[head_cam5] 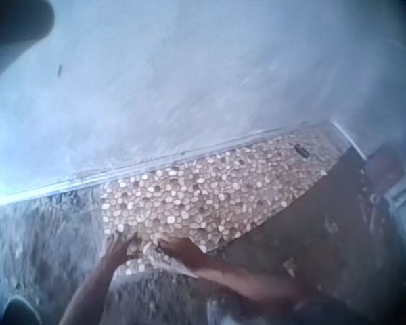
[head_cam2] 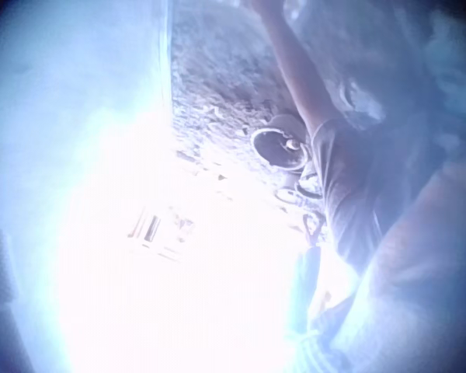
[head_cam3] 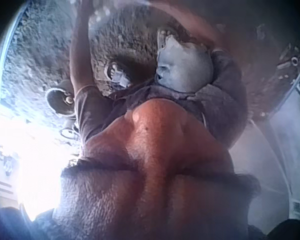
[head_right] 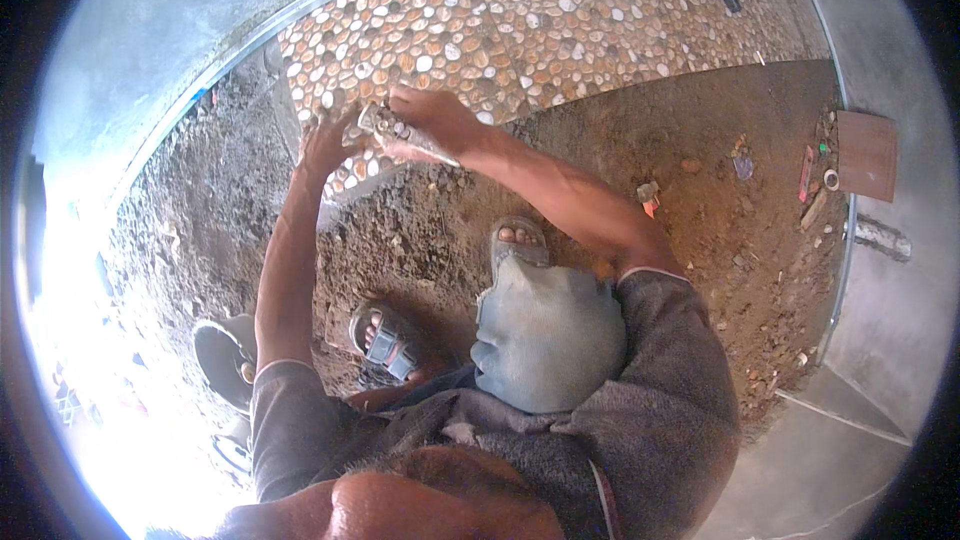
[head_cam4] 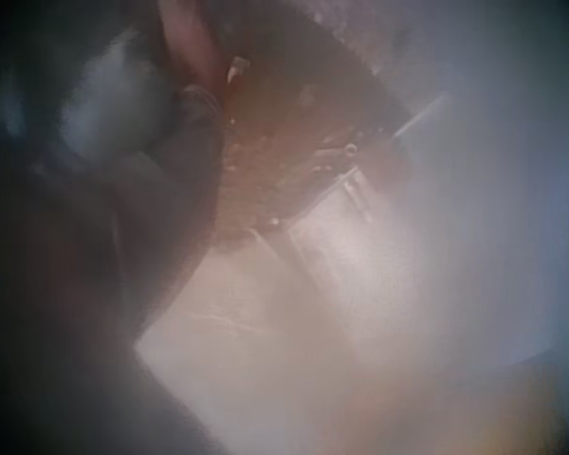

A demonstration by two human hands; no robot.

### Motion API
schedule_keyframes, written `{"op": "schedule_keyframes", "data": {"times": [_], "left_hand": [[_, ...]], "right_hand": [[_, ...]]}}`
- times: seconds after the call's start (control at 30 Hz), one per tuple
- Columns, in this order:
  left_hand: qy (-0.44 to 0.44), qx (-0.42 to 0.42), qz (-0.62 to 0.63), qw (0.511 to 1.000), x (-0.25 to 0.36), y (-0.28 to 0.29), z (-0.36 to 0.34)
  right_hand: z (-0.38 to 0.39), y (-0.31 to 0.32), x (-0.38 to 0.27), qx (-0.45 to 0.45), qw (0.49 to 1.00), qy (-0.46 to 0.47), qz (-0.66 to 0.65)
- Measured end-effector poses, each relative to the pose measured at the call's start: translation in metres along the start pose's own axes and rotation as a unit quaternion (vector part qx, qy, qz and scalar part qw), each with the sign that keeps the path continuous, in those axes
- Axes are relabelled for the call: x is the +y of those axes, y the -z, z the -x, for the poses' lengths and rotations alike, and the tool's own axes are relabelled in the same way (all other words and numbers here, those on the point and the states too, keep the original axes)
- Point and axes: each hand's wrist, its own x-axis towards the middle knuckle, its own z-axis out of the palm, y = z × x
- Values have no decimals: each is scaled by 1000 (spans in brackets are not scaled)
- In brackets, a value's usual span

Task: The person applies mortar to the back of a tile using a trowel and then places the tile onto the prepared ground, tapping it into place with their hands and a wooden handle.

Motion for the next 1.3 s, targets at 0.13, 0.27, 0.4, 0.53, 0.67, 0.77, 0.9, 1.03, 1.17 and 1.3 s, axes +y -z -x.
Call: {"op": "schedule_keyframes", "data": {"times": [0.13, 0.27, 0.4, 0.53, 0.67, 0.77, 0.9, 1.03, 1.17, 1.3], "left_hand": [[25, -4, -3, 1000, 5, -1, 1], [40, 10, -73, 996, 7, -5, 2], [74, 13, 2, 997, -1, -17, -2], [102, 4, -18, 995, -7, -24, -2], [123, 12, 171, 977, -1, -21, 3], [196, -33, -60, 978, 10, -22, 0], [179, 13, -59, 982, 11, -28, 1], [163, 24, -87, 982, 7, -33, 5], [167, 32, -80, 982, 8, -35, 6], [166, 17, -58, 984, 7, -35, 6]], "right_hand": [[3, 12, -3, -7, 956, -148, -252], [-6, 13, 1, 4, 996, -93, 17], [-16, 5, 3, 41, 967, -5, -251], [-28, -2, 10, 26, 999, -10, -18], [-46, -6, 20, -8, 971, -101, -216], [-64, -4, 25, -16, 994, -105, -40], [-95, -4, 24, 75, 989, 38, -121], [-130, -11, 23, 13, 993, -37, 115], [-164, -20, 25, 62, 997, 21, -42], [-196, -43, 33, 79, 994, 78, 19]]}}
